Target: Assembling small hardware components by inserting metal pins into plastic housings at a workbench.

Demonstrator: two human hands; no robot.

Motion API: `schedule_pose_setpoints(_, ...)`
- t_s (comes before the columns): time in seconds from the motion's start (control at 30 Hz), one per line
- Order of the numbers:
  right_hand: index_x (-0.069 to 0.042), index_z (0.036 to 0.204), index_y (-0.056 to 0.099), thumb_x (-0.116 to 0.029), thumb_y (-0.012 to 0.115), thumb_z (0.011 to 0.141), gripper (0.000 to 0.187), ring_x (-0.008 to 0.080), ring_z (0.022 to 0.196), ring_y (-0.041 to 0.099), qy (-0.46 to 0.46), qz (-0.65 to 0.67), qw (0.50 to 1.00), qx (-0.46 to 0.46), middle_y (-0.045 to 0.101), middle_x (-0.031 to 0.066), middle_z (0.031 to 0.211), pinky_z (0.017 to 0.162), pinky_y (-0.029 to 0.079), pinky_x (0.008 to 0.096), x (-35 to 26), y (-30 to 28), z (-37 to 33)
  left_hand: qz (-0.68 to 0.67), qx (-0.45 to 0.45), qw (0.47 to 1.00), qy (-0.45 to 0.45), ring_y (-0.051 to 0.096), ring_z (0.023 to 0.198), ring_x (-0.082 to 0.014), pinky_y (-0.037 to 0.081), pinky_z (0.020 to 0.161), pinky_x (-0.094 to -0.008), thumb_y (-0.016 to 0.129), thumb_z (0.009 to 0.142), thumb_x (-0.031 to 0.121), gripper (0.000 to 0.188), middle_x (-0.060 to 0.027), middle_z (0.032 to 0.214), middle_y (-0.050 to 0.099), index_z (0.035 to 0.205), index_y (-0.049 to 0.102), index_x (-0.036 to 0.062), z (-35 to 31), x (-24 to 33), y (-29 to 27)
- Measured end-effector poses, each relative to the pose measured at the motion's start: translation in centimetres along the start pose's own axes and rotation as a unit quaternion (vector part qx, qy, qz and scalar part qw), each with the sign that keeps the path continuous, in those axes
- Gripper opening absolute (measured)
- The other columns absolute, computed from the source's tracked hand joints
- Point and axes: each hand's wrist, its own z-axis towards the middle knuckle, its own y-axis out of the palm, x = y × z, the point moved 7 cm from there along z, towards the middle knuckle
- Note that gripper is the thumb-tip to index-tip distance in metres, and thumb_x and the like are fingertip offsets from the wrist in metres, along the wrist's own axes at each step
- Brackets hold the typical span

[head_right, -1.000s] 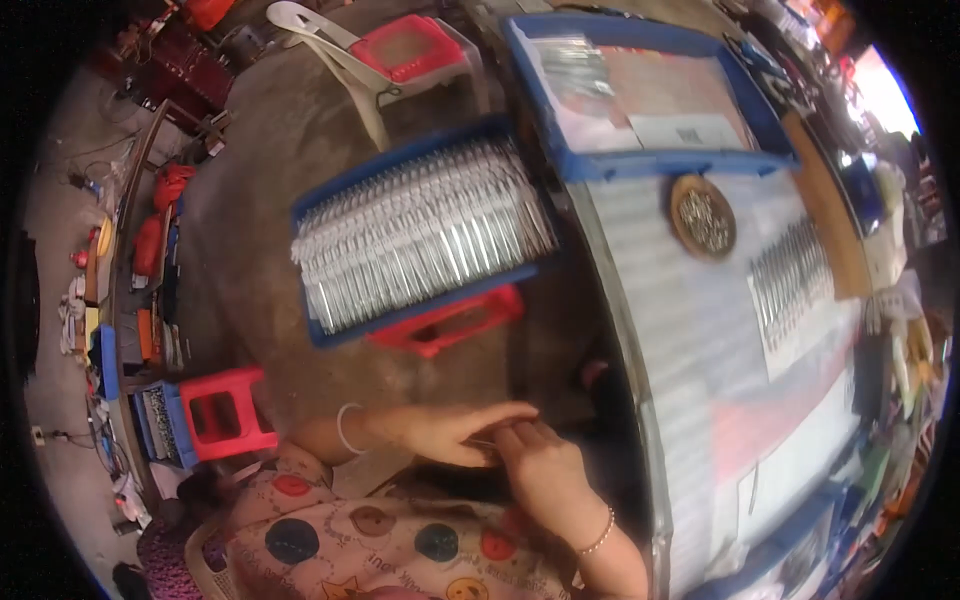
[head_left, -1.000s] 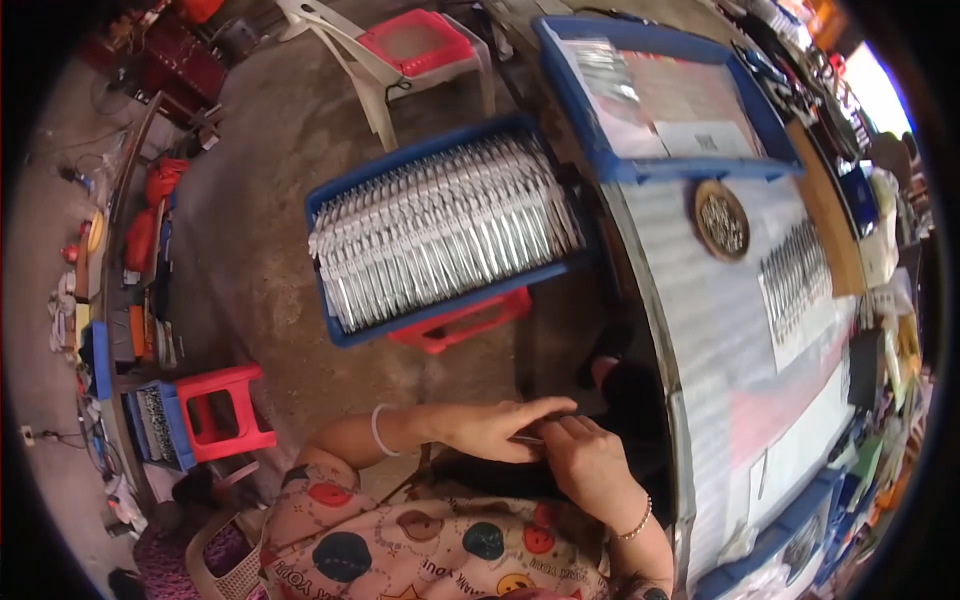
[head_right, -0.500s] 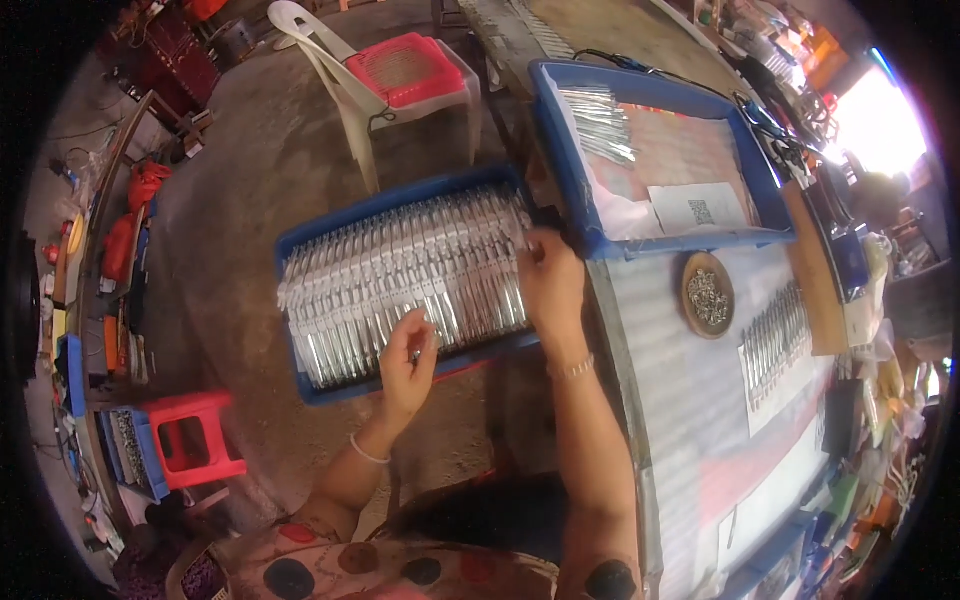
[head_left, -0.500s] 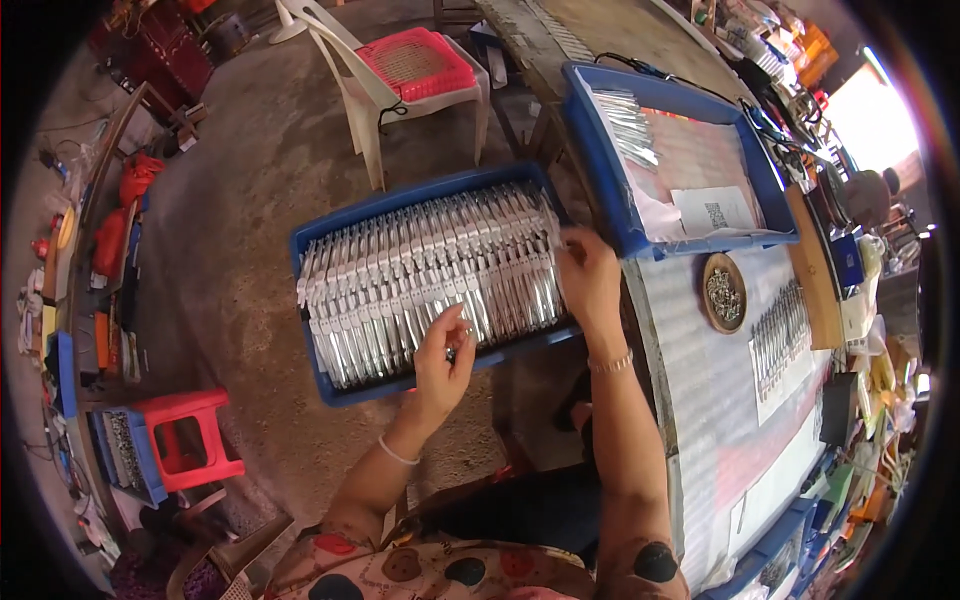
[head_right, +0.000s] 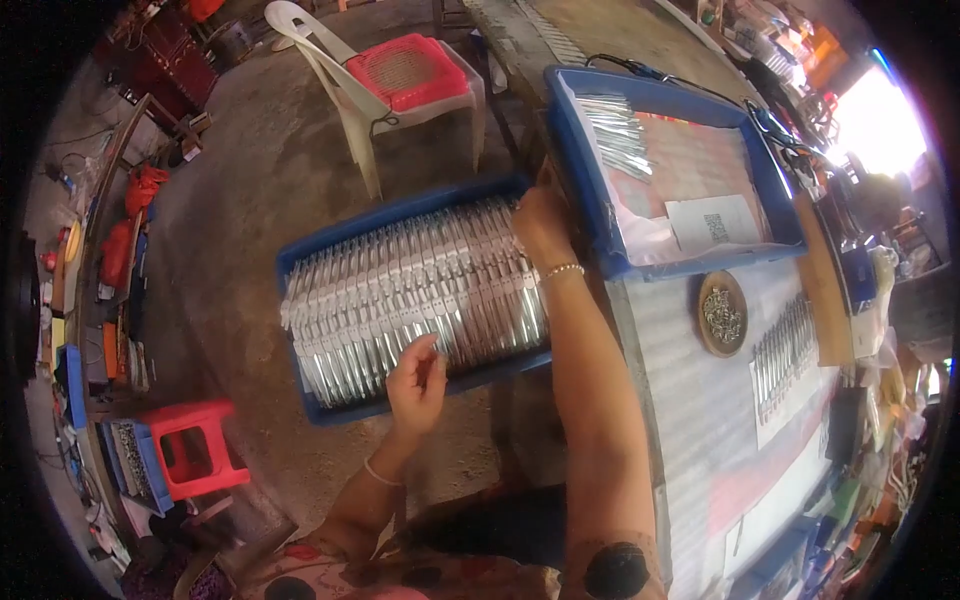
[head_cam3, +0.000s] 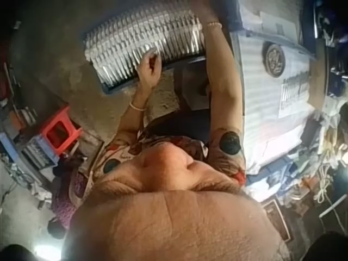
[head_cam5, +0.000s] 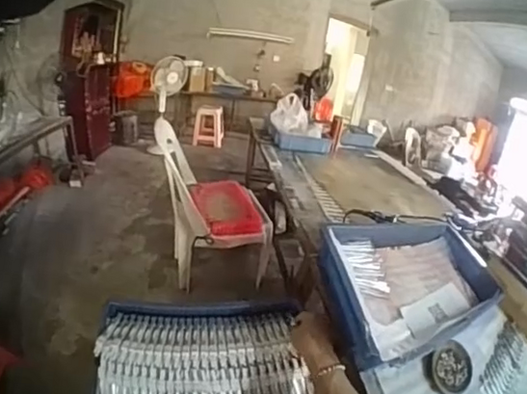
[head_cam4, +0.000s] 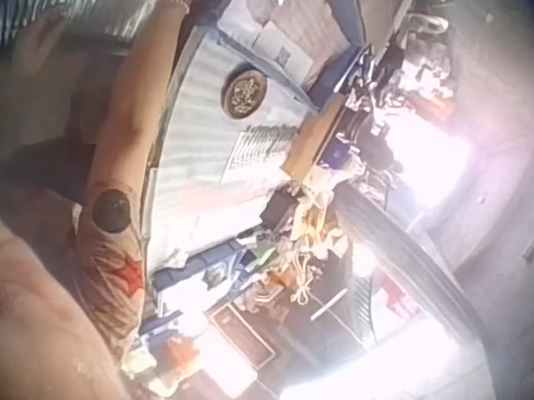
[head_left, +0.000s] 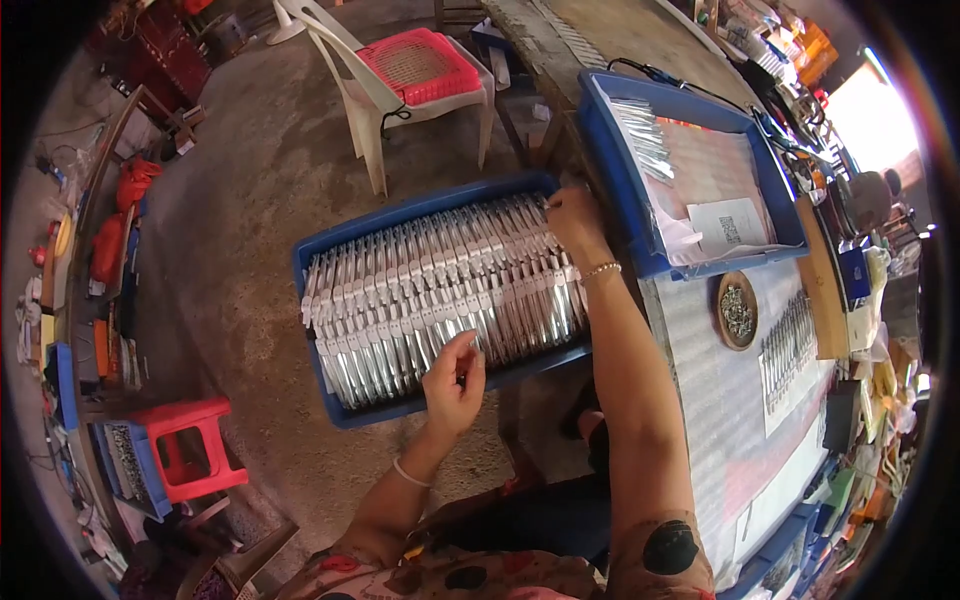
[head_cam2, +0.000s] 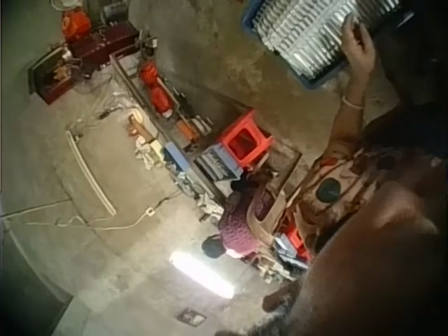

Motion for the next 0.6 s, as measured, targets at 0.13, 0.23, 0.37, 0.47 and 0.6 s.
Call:
schedule_pose_setpoints(0.13,-0.009,0.083,0.076,-0.009,0.063,0.071,0.017,0.0333,0.085,0.067,0.021,-0.038,0.998,-0.035,0.069,0.0176,0.086,0.081,0.054,0.0385,1.9,1.3,1.1,-0.010,-0.005,1.000,-0.008,0.056,0.076,-0.0073,0.050,0.069,-0.0227,0.061,0.089,-0.001,0.032,-0.0056,0.087,0.061,0.121,0.057,0.0004,0.1,0.1,0.4)
schedule_pose_setpoints(0.23,-0.008,0.082,0.075,-0.009,0.064,0.071,0.016,0.0316,0.083,0.068,0.040,-0.007,0.998,-0.038,0.069,0.0179,0.084,0.080,0.054,0.0358,2.1,0.6,1.0,-0.014,0.001,1.000,-0.008,0.057,0.075,-0.0077,0.050,0.069,-0.0230,0.061,0.089,0.000,0.032,-0.0055,0.087,0.061,0.120,0.058,0.0003,0.0,0.1,0.4)
schedule_pose_setpoints(0.37,-0.003,0.084,0.074,-0.009,0.067,0.069,0.017,0.0281,0.082,0.070,-0.026,0.085,0.991,-0.096,0.070,0.0177,0.083,0.078,0.053,0.0324,0.5,0.4,0.6,-0.004,0.005,1.000,-0.005,0.057,0.075,-0.0079,0.050,0.069,-0.0233,0.061,0.089,0.001,0.031,-0.0056,0.086,0.062,0.120,0.058,0.0004,0.1,0.0,0.0)
schedule_pose_setpoints(0.47,-0.001,0.085,0.073,-0.009,0.068,0.070,0.018,0.0266,0.082,0.070,-0.028,0.110,0.991,-0.075,0.071,0.0172,0.083,0.077,0.053,0.0320,0.4,0.3,0.5,0.008,0.008,1.000,-0.005,0.058,0.075,-0.0081,0.050,0.070,-0.0236,0.061,0.089,0.001,0.030,-0.0060,0.086,0.062,0.119,0.059,0.0006,0.1,0.3,0.0)
schedule_pose_setpoints(0.6,-0.001,0.088,0.073,-0.009,0.068,0.072,0.018,0.0281,0.081,0.070,-0.011,0.130,0.990,-0.054,0.071,0.0186,0.083,0.077,0.053,0.0328,0.8,-0.2,0.4,0.013,0.014,1.000,0.004,0.057,0.074,-0.0086,0.050,0.069,-0.0240,0.061,0.089,0.001,0.029,-0.0063,0.085,0.062,0.117,0.060,0.0009,0.0,0.3,0.2)
